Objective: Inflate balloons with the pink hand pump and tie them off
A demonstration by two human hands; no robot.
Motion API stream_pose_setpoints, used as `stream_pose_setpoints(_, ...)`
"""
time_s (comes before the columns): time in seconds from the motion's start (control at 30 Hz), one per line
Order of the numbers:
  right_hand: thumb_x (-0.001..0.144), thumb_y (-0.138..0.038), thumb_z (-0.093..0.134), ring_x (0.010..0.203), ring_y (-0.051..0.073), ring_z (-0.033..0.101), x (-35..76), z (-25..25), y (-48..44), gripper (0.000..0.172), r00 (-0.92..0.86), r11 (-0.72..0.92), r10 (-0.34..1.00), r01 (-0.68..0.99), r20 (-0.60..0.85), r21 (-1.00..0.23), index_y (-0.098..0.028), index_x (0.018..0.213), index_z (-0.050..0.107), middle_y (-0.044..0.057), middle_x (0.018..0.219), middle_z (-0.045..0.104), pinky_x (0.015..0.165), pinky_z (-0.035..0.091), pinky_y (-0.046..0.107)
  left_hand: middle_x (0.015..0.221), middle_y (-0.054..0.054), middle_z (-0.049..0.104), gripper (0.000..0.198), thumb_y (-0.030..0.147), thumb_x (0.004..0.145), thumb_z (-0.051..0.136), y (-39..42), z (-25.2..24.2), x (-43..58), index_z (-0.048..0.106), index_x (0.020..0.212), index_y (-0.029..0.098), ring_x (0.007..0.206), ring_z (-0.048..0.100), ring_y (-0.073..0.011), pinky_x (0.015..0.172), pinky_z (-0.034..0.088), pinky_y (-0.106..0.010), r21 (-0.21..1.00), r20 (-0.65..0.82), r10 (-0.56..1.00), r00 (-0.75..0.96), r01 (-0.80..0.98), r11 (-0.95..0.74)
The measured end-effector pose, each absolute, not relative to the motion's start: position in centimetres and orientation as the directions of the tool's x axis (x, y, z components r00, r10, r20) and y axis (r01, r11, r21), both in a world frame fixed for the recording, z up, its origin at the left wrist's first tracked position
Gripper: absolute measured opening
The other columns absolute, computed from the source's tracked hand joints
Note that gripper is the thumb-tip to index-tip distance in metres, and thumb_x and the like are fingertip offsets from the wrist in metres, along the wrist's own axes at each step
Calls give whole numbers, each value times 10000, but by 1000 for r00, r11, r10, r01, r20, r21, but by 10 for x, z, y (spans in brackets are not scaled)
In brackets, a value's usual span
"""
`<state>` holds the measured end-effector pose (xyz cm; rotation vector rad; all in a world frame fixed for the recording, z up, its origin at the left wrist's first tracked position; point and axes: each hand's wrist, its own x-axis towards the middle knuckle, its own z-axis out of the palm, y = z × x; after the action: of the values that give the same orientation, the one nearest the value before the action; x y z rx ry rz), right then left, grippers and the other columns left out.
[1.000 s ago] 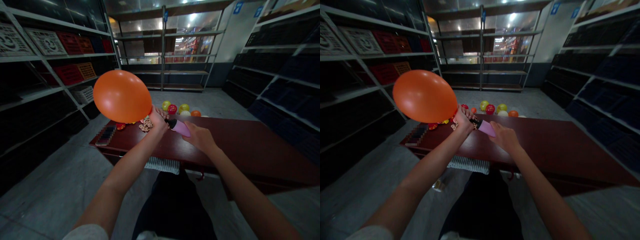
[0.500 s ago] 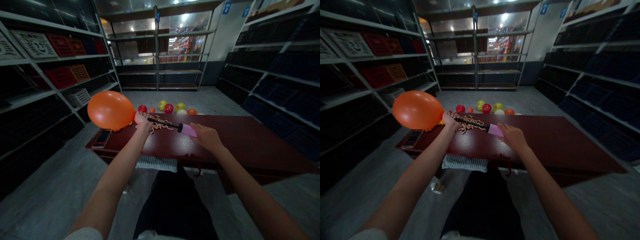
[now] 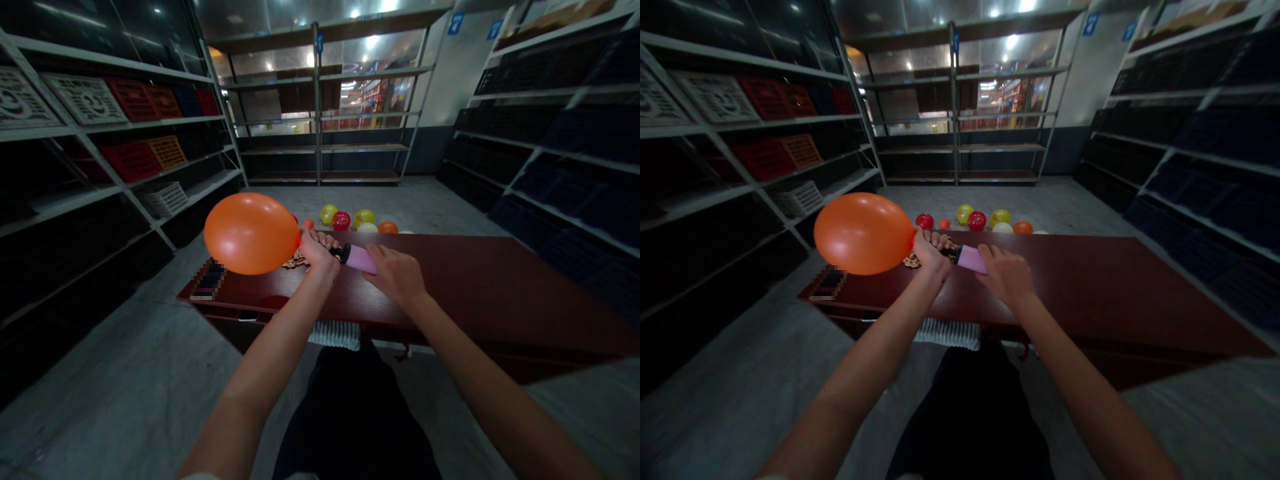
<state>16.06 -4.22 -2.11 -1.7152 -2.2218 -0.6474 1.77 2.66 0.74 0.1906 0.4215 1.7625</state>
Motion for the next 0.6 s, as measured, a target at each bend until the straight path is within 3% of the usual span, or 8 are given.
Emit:
stream_pose_setpoints(0.27, 874, -354, 558, 832, 240, 642, 172, -43, -45, 436, -305, 224, 826, 950, 474, 219, -154, 1259, 510, 111, 1019, 687, 645, 374, 315, 411, 76, 218, 463, 342, 976, 431, 33, 3, 10, 222, 587, 202, 314, 215, -66, 384, 183, -242, 417, -147, 973, -178, -903, -102)
stream_pose_setpoints(0.6, 875, -327, 545, 795, 247, 656, 219, -64, -45, 377, -374, 243, 787, 919, 490, 312, -139, 1199, 586, 112, 945, 691, 655, 429, 332, 450, 78, 222, 398, 269, 954, 413, 70, -9, -40, 231, 606, 205, 323, 230, -71, 403, 208, -237, 444, -181, 962, -205, -890, -106)
